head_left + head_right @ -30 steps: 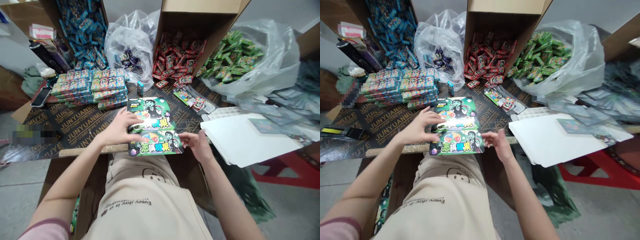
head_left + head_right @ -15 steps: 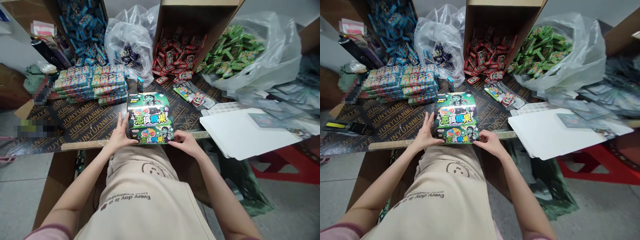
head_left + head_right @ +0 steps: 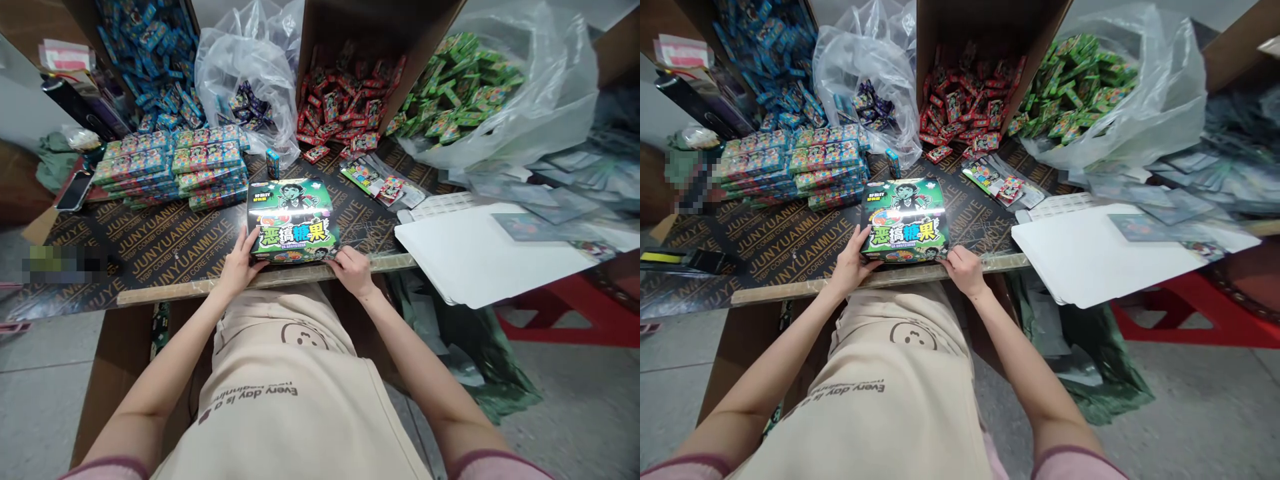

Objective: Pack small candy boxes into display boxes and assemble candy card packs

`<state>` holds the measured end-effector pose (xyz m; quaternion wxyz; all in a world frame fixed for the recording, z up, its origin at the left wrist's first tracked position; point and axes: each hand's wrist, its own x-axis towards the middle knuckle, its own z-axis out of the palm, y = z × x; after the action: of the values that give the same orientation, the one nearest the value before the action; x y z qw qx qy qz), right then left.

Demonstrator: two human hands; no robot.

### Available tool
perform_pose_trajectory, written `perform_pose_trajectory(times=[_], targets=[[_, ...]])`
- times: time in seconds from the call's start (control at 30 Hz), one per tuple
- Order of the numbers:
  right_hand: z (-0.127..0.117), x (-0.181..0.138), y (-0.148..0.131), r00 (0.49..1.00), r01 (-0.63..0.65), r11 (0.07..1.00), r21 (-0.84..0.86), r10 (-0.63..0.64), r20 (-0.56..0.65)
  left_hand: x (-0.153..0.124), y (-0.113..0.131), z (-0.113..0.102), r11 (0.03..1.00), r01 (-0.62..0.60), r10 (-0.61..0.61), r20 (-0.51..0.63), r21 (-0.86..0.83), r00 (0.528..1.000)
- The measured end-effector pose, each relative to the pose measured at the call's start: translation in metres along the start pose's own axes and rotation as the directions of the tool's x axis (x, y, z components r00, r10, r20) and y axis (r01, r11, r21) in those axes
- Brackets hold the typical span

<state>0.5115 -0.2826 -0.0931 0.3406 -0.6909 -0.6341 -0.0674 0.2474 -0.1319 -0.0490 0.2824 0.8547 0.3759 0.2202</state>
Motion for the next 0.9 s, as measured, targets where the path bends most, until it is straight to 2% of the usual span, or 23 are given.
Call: perform_pose_trajectory(times=[0.17, 0.27, 0.37, 0.43, 0.5, 0.6, 0.67, 0.77, 0.83, 0.9], targets=[[-0.006, 0.002, -0.002, 0.979, -0.147, 0.977, 0.156, 0.166, -0.114, -0.004, -0.001, 0.001, 0.995, 0.02, -0.018, 0.022, -0.093, 1.0], [-0.007, 0.005, -0.002, 0.971, -0.202, 0.946, 0.252, 0.227, -0.071, -0.006, -0.002, 0.005, 0.982, 0.004, 0.0, 0.02, -0.188, 1.0], [-0.002, 0.003, 0.002, 0.975, -0.211, 0.944, 0.254, 0.223, -0.018, -0.01, 0.0, 0.009, 0.979, 0.004, -0.003, 0.003, -0.202, 1.0], [-0.002, 0.002, 0.005, 0.978, -0.204, 0.954, 0.218, 0.207, 0.011, -0.013, 0.006, 0.007, 0.992, 0.027, -0.027, -0.001, -0.125, 1.0], [-0.008, 0.003, 0.006, 0.979, -0.199, 0.969, 0.149, 0.203, -0.016, -0.012, 0.019, 0.0, 0.999, 0.041, -0.041, -0.021, 0.02, 0.999], [-0.026, 0.016, -0.003, 0.987, -0.15, 0.989, -0.002, 0.15, -0.061, -0.003, 0.044, -0.012, 0.974, -0.042, 0.051, -0.033, 0.223, 0.998], [-0.038, 0.03, -0.015, 0.996, -0.023, 0.997, -0.077, 0.029, 0.08, 0.008, 0.057, -0.016, 0.941, -0.18, 0.171, 0.058, 0.287, 0.984], [-0.043, 0.047, -0.03, 0.925, 0.189, 0.978, -0.088, -0.147, 0.351, 0.022, 0.064, -0.011, 0.893, -0.34, 0.274, 0.246, 0.294, 0.93], [-0.036, 0.05, -0.032, 0.889, 0.239, 0.967, -0.086, -0.182, 0.42, 0.027, 0.06, -0.004, 0.889, -0.368, 0.28, 0.313, 0.271, 0.907], [-0.025, 0.047, -0.029, 0.887, 0.24, 0.966, -0.102, -0.175, 0.428, 0.027, 0.054, 0.003, 0.895, -0.369, 0.279, 0.333, 0.251, 0.901]])
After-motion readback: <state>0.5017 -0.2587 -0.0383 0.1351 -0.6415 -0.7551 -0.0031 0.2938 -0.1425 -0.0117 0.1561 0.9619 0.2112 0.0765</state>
